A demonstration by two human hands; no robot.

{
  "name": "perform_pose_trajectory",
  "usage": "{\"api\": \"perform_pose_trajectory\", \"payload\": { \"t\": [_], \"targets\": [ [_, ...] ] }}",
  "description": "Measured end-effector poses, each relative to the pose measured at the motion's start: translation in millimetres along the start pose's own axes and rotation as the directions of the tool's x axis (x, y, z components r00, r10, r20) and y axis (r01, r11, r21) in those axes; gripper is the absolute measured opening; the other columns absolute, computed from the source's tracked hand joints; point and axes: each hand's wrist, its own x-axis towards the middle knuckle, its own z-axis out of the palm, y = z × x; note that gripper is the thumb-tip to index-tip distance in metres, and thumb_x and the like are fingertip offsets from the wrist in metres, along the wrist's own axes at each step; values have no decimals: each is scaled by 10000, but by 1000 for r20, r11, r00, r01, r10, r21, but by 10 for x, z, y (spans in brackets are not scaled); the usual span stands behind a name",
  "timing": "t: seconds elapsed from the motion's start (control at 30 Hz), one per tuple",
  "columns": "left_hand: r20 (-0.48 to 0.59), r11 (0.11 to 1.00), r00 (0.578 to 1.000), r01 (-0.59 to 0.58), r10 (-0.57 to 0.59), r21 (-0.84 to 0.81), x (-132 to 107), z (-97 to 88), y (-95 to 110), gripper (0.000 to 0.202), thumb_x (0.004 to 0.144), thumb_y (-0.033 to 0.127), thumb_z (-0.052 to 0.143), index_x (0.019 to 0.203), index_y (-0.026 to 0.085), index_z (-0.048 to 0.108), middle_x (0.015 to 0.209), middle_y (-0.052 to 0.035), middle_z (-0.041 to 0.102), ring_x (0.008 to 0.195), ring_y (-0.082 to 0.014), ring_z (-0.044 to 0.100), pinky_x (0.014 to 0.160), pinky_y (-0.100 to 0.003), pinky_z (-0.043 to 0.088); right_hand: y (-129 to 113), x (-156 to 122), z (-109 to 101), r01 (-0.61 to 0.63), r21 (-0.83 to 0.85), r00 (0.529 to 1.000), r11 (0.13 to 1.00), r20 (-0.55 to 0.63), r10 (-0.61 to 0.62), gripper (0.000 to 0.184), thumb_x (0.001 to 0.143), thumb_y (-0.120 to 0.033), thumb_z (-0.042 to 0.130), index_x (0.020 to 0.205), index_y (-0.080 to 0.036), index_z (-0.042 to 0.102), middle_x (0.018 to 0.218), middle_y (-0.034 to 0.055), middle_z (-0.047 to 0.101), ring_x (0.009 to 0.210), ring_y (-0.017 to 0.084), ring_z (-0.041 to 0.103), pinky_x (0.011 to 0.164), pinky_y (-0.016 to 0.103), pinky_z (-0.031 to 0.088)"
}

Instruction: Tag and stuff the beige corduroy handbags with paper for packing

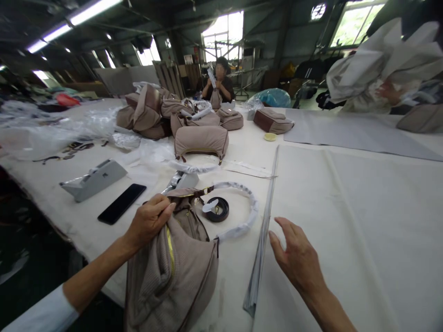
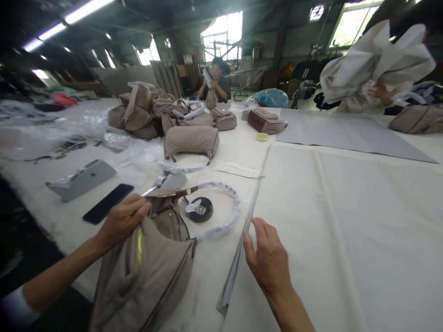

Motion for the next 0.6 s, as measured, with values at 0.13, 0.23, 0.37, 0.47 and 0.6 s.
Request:
{"api": "perform_pose_trajectory", "payload": {
  "t": [0.13,0.23,0.37,0.47,0.6],
  "targets": [
    [-144,997,990,12,0,79,74,481,-15,321,931,297,417,643,172,483,716,-10,474,677,-136,495,679,-256,394,190,-551,-9,9,-266,966,964,253,60,483,858,-398,459,1216,-74,488,1165,184,582,1049,316,559,748,423,548],
    [-76,996,994,-78,81,40,76,808,104,301,925,278,419,662,164,513,734,-27,514,678,-136,516,669,-251,416,57,-666,34,22,-361,893,932,426,144,275,837,-277,442,1006,-107,576,972,146,606,912,303,592,638,386,525],
    [30,985,985,-170,170,-14,-7,923,200,274,916,258,427,683,165,536,743,-29,548,688,-126,542,676,-230,445,1,-514,-9,-58,-397,754,916,583,301,231,850,-139,338,879,-147,566,855,101,602,823,259,624,606,331,463],
    [62,982,981,-184,186,-29,-65,845,187,236,917,246,432,738,163,561,861,-55,599,794,-139,588,753,-244,469,182,-463,-55,-174,-292,732,940,601,322,182,836,-182,368,790,-185,544,790,53,612,739,221,613,622,318,416],
    [-3,989,992,-127,127,-76,-59,768,228,160,908,238,453,879,162,591,1114,-102,582,1003,-174,595,885,-298,467,538,-591,-82,-516,113,722,849,590,361,190,769,-327,408,620,-219,456,551,-33,501,558,154,526,561,267,381]
  ]
}}
